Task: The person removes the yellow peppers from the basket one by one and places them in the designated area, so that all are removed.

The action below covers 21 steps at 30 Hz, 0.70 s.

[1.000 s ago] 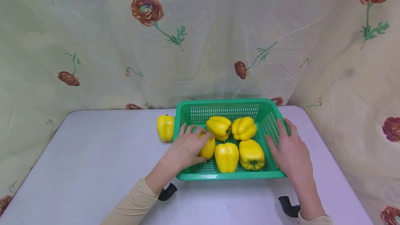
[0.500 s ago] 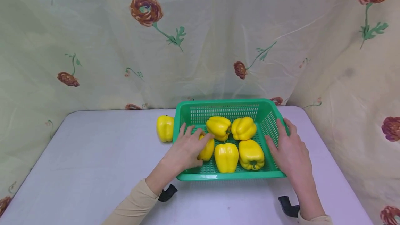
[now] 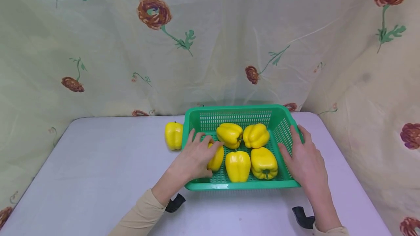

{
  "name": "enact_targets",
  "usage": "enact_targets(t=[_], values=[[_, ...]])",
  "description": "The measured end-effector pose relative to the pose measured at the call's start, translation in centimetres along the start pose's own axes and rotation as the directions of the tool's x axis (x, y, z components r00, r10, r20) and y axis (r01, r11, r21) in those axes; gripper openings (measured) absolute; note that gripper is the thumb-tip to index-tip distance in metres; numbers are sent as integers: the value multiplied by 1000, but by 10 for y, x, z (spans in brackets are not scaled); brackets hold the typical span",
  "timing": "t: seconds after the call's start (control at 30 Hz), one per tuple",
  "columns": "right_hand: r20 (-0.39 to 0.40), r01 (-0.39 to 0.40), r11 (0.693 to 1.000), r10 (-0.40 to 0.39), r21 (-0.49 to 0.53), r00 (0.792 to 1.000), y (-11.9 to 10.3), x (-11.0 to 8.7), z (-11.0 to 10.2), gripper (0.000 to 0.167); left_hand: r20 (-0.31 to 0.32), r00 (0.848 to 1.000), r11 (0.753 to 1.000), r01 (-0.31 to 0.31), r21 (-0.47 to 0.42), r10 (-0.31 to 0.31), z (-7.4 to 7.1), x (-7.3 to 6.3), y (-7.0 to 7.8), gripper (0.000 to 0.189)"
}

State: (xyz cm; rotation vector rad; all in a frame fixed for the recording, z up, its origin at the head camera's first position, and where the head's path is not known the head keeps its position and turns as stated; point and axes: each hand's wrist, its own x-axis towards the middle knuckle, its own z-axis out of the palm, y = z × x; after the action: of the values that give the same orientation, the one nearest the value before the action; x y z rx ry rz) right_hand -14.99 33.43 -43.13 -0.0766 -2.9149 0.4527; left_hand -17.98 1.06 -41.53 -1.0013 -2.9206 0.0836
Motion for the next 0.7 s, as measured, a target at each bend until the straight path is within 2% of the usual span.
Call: enact_targets(t=[0.2,0.4,0.7], values=[[3,-1,1000,1,0,1000,-1,1,-1,76,10,1000,1000,-12,-24,13,-8,-1,-3,90],[13,-10,1000,10,-2,1000,-1,0,0,77,-68,997,997,-49,-60,45,-17,-8,-8,83],[3,-1,1000,1,4,1000,-1,0,-1,76,-142,989,994,-47,-101,33,-27,-16,-18,81]])
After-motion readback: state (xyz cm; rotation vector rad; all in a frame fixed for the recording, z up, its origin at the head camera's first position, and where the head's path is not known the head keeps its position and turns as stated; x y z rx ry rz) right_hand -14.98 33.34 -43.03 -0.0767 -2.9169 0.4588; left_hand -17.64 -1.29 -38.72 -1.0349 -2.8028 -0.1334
